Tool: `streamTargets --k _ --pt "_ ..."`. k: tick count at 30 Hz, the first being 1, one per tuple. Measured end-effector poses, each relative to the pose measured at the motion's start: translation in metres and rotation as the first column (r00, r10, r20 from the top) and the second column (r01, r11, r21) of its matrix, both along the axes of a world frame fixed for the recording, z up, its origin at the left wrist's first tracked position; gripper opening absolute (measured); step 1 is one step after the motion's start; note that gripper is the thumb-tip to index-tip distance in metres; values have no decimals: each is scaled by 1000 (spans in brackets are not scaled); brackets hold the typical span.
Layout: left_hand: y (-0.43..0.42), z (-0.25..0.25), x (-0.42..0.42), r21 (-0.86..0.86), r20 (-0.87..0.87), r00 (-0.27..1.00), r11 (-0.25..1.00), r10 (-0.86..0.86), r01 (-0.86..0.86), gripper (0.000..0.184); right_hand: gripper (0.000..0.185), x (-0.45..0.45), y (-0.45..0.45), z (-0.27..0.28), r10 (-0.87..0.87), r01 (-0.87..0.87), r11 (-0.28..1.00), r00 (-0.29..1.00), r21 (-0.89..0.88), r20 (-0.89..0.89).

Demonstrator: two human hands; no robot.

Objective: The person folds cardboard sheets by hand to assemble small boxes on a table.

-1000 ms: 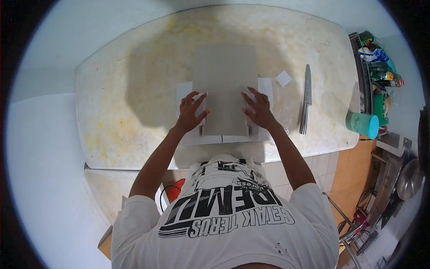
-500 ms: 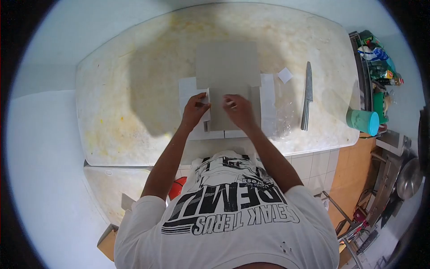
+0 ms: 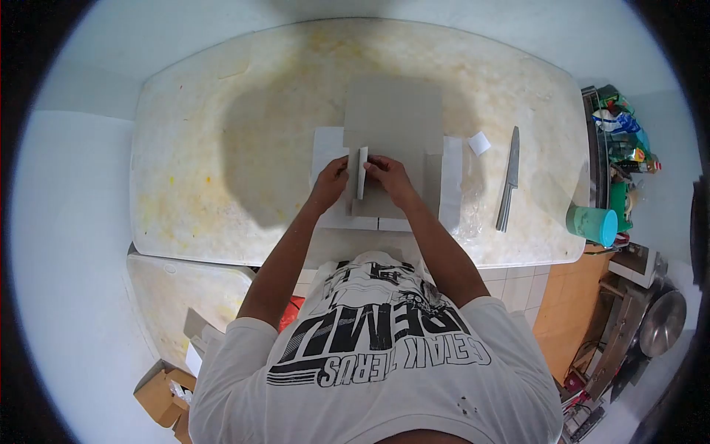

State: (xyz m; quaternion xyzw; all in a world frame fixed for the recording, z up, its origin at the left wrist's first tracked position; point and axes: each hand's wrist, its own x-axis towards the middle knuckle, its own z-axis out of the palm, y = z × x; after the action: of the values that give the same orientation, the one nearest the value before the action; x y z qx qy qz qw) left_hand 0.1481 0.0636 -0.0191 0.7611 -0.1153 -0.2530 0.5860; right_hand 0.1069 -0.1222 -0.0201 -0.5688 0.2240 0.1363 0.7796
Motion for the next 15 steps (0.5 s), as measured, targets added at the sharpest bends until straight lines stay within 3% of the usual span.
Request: streamTargets --k 2,7,10,15 --pt "4 -6 1 93 -10 999 995 39 -38 36 32 -2 -2 -3 -2 0 997 1000 -81 -23" --pt "-2 -4 -3 119 77 991 986 105 -114 34 29 -2 -8 4 47 -59 970 997 -236 -54" --pt "-2 2 -4 144 50 990 980 134 -140 32 27 -2 -9 -13 44 -37 959 999 -282 19" --pt "-5 6 -5 159 79 980 968 184 -195 30 26 -3 -6 -27 -33 40 979 999 -199 37"
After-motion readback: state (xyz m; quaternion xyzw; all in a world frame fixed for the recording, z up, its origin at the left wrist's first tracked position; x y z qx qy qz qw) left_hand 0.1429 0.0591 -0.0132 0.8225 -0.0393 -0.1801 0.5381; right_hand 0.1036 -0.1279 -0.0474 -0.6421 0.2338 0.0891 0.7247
